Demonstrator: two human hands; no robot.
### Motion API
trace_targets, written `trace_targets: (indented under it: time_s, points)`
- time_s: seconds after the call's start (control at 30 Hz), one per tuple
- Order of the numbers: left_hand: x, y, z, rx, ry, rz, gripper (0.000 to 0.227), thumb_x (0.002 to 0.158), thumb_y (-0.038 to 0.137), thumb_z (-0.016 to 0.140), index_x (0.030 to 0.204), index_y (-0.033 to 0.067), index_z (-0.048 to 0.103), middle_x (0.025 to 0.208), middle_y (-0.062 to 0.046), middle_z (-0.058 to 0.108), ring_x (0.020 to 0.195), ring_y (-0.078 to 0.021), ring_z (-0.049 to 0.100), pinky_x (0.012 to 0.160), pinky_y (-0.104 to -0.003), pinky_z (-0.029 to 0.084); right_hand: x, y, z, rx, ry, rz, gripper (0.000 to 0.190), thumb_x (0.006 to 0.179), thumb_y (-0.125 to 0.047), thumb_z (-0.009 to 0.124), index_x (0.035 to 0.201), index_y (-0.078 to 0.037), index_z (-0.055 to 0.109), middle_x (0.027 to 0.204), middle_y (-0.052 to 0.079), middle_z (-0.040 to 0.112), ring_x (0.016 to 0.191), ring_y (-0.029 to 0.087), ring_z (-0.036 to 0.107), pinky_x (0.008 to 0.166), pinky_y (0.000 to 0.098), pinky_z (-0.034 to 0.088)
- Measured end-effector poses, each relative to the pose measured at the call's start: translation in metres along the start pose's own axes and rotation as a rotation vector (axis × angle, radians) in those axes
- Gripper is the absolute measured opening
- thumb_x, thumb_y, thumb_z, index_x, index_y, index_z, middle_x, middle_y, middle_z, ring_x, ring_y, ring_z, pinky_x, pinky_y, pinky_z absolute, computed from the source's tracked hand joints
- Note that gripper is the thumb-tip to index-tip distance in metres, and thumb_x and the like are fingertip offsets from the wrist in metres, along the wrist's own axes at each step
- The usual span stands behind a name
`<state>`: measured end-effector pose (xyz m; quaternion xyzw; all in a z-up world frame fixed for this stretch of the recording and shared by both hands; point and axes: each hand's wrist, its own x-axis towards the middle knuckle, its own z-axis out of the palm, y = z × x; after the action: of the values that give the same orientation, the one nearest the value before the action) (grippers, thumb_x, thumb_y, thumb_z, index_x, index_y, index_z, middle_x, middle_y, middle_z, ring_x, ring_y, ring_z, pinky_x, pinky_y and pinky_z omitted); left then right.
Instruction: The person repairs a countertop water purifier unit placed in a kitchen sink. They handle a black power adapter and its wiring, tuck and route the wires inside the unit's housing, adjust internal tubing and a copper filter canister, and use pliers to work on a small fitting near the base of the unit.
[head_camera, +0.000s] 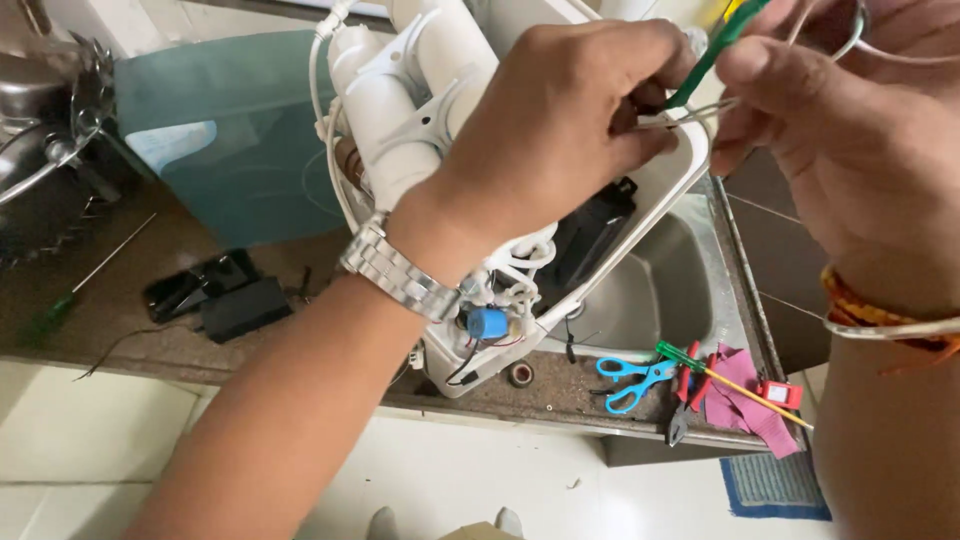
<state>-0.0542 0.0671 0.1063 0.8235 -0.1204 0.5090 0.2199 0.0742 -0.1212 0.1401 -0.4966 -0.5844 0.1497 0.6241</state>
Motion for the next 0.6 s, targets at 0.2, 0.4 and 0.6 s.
trace_targets:
  time_s: [0.2,0.4,0.6]
  points:
    - [0.018,-0.005,-0.017,-0.335,-0.136,-0.053,0.026,0.081,0.010,0.087,0.094,0.0031,0.065,0.082,-0.005,0.074,0.077,-0.0118,0.077,0.073,-0.026,0.061,-0.020,-0.009,0.009,-0.469,0.142,-0.049,0.033,0.106,-0.009,0.073,0.134,-0.001,0.057,0.111,0.006,0.067,0.098,0.012,0.069,0.083,0.0261,0.061]
    - [0.030,-0.016,-0.001,-0.179,-0.458,0.084,0.025,0.071,0.010,0.092,0.079,0.0053,0.070,0.074,-0.006,0.074,0.068,-0.0177,0.074,0.065,-0.031,0.058,-0.026,-0.024,0.053,-1.208,0.029,-0.461,0.075,0.081,-0.006,0.097,0.142,0.003,0.053,0.131,0.021,0.061,0.113,0.028,0.067,0.090,0.0352,0.061]
    - [0.038,-0.028,0.000,-0.124,-0.525,0.154,0.027,0.064,0.010,0.092,0.075,0.0046,0.068,0.072,-0.008,0.072,0.067,-0.0209,0.072,0.061,-0.034,0.055,-0.036,0.015,0.047,-1.231,0.110,-0.534,0.079,0.082,-0.005,0.101,0.142,-0.001,0.050,0.132,0.021,0.058,0.116,0.026,0.065,0.098,0.0356,0.060]
